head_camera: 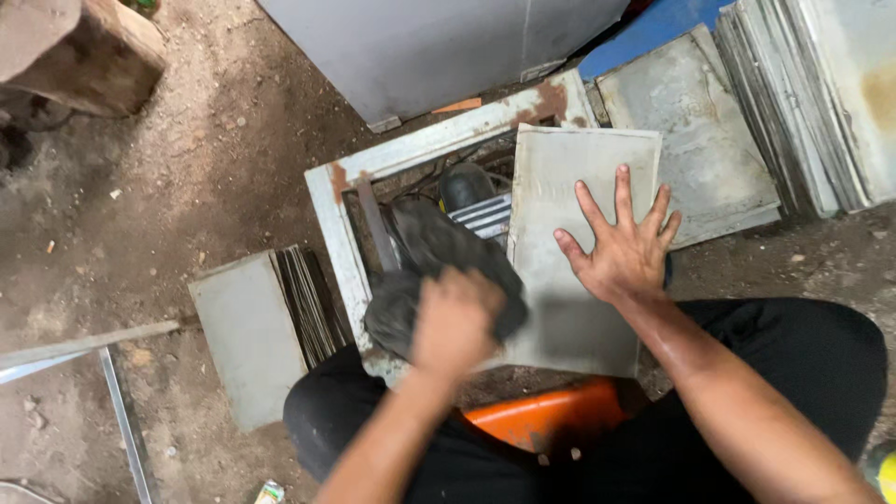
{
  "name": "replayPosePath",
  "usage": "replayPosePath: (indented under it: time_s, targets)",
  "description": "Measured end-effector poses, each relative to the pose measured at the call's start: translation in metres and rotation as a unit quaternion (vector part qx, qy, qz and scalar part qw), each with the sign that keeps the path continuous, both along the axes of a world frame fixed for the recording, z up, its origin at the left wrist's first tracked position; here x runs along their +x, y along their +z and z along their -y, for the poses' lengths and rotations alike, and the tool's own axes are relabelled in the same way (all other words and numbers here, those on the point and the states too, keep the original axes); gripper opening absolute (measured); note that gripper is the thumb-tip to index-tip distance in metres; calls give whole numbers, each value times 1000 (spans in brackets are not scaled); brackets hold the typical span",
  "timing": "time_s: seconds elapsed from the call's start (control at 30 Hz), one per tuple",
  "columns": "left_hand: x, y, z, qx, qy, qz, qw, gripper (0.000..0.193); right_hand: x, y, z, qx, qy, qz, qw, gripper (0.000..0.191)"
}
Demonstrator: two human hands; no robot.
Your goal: The person sits cross-legged on a low stool and wipes rectangular metal sheets with a dark cloth. They pick up each sheet, wipe both sides, and place it on a stack to the right, repeating the process for multiple sheets.
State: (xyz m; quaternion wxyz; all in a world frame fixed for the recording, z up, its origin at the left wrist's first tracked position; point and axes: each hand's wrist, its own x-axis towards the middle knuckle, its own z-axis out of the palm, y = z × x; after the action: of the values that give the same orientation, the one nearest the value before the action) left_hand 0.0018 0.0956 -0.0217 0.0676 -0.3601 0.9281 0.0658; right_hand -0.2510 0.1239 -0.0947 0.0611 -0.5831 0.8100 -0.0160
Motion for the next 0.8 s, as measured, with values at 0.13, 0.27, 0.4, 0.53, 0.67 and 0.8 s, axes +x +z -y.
replayPosePath:
  time_s: [0.13, 0.27, 0.4, 0.53, 0.67, 0.8]
  targets:
    - [-16, -15, -64, 131, -42, -18, 990, 29, 2, 2, 0, -17, 4, 2, 1000, 73]
    - [-32, -26, -23, 81, 9, -10, 997, 46, -5, 1, -4, -91, 45, 26, 994, 74]
    - [-92, -48, 71, 24, 99, -89, 991, 47, -8, -7, -4, -100, 61, -24, 993, 76]
    - [-110, -36, 84, 21, 140, -97, 985, 44, -6, -10, -3, -79, 28, -30, 996, 77]
    - [-73, -10, 25, 35, 130, -71, 988, 51, -2, -8, -6, -108, 14, -27, 994, 74]
    - [-52, -13, 3, 144, 130, 13, 981, 58, -4, -10, -3, -79, 17, -19, 997, 76]
